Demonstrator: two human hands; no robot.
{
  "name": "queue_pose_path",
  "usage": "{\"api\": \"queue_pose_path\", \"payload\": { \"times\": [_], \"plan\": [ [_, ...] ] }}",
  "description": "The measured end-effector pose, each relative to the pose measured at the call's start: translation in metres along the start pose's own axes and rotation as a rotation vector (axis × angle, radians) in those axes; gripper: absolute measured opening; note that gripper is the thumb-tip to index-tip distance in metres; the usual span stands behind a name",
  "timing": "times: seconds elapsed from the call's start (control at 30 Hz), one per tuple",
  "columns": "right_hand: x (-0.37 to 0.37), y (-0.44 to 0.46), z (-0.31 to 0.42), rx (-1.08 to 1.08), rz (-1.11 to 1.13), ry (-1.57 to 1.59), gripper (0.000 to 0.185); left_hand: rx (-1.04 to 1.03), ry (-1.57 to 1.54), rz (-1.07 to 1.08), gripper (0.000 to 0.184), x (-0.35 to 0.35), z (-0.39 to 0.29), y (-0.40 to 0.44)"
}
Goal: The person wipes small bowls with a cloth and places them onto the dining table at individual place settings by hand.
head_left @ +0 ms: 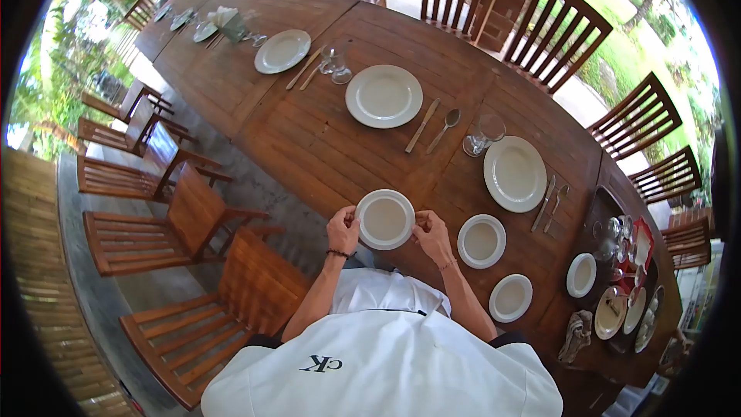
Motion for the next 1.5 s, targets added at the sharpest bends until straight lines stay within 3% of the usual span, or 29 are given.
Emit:
{"api": "queue_pose_path", "payload": {
  "times": [0.13, 0.57, 0.8, 1.2, 1.3, 1.5],
  "plan": [
    [-0.009, 0.011, -0.004, -0.096, -0.087, 0.023, 0.015, -0.068, 0.013, 0.073, 0.025, -0.015, -0.006, 0.034],
    [-0.122, 0.068, 0.033, -0.091, -0.378, -0.06, 0.016, -0.396, 0.07, 0.241, 0.026, -0.024, -0.007, 0.206],
    [-0.152, 0.093, 0.04, -0.117, -0.442, -0.102, 0.018, -0.51, 0.108, 0.294, 0.028, -0.042, 0.004, 0.258],
    [-0.172, 0.093, 0.052, -0.096, -0.493, -0.342, 0.024, -0.56, 0.222, 0.256, 0.03, -0.034, -0.002, 0.276],
    [-0.172, 0.091, 0.056, -0.107, -0.494, -0.321, 0.027, -0.411, 0.264, 0.368, 0.035, -0.038, 0.007, 0.278],
    [-0.17, 0.081, 0.043, -0.103, -0.5, -0.181, 0.038, -0.432, 0.226, 0.373, 0.038, -0.035, 0.002, 0.277]
  ]
}}
Point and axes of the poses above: each hand's wrist, its own y-axis towards the middle knuckle, its own x-axis out of the back of the hand, z = x × y, the point moved 8 cm from there along y, towards the middle knuckle, and after that the axes turned 15 degrees about -z, right-handed, at the moved point
